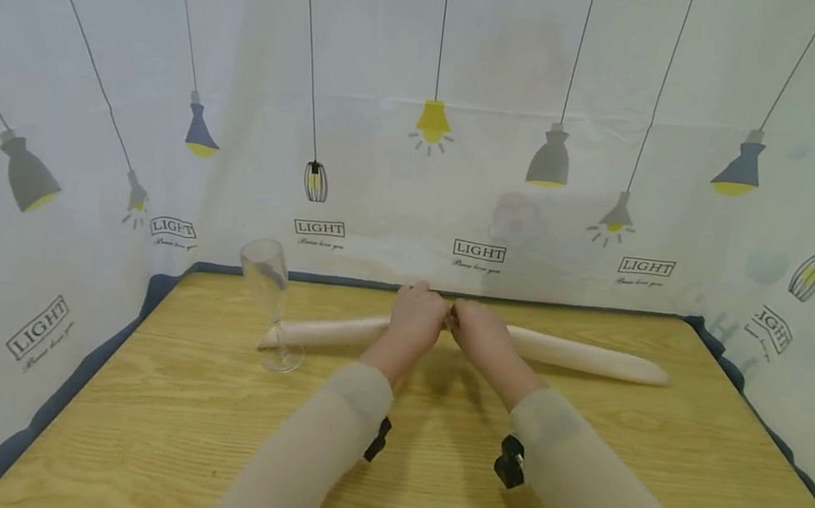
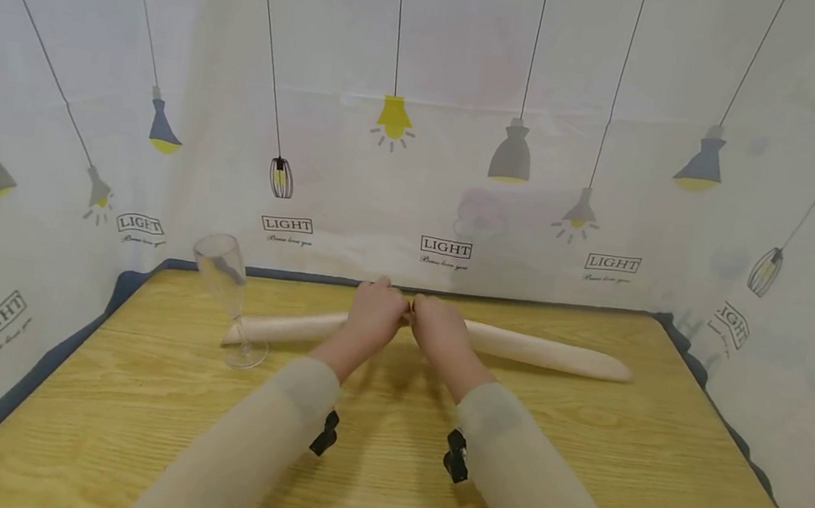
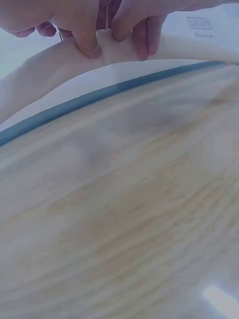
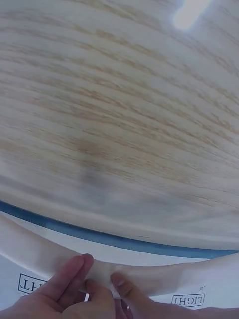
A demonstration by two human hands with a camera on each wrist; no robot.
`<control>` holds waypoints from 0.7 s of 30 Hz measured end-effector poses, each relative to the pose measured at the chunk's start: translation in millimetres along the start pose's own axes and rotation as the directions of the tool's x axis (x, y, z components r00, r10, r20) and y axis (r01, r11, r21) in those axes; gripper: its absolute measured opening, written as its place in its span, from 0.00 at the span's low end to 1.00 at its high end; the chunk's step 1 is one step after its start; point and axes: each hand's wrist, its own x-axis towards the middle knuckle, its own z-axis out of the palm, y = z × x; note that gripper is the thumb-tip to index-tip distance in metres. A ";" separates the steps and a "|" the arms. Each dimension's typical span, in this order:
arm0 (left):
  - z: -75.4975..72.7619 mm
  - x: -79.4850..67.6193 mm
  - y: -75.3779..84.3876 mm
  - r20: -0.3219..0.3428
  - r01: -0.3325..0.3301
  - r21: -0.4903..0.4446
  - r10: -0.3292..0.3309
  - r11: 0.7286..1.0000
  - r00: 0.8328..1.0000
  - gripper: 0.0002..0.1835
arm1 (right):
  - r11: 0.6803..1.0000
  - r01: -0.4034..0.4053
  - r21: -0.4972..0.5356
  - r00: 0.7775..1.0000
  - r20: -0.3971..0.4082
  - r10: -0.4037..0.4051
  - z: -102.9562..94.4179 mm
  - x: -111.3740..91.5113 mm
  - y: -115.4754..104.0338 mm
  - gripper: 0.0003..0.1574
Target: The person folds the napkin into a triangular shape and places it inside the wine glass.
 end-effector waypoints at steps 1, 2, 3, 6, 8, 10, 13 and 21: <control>-1.8 -0.2 -0.8 -0.007 0.000 -0.004 0.000 1.000 1.000 0.08 | 1.000 -0.007 0.007 1.000 -0.003 0.007 -0.4 0.3 -0.8 0.06; -3.4 -0.3 -1.6 -0.011 0.000 -0.006 0.000 1.000 1.000 0.08 | 1.000 -0.012 0.011 1.000 -0.008 0.012 -0.6 0.6 -1.6 0.05; -4.7 -0.4 -2.4 -0.015 0.000 -0.010 0.000 1.000 1.000 0.09 | 1.000 -0.012 0.016 1.000 -0.019 0.012 -1.2 0.8 -2.4 0.05; -7.9 -0.9 -4.8 -0.035 -0.003 -0.012 0.002 1.000 0.999 0.09 | 1.000 -0.005 0.008 0.998 -0.067 0.006 -3.1 1.2 -4.3 0.04; -10.4 -1.5 -6.1 -0.068 -0.009 -0.013 0.008 1.000 0.998 0.08 | 1.000 0.009 -0.019 0.994 -0.113 -0.011 -5.2 1.3 -5.3 0.04; -13.0 -2.4 -7.5 -0.123 -0.017 -0.011 0.016 1.000 0.992 0.07 | 0.998 0.030 -0.052 0.984 -0.173 -0.038 -8.1 0.9 -6.6 0.03; -18.0 -3.8 -10.0 -0.249 -0.038 0.009 0.039 0.999 0.968 0.07 | 0.990 0.058 -0.129 0.955 -0.281 -0.093 -13.4 -0.1 -8.8 0.02; -35.0 -1.1 -19.0 -0.563 -0.074 -0.001 0.061 0.997 0.824 0.06 | 0.948 0.045 -0.316 0.849 -0.488 -0.203 -35.5 2.8 -15.8 0.03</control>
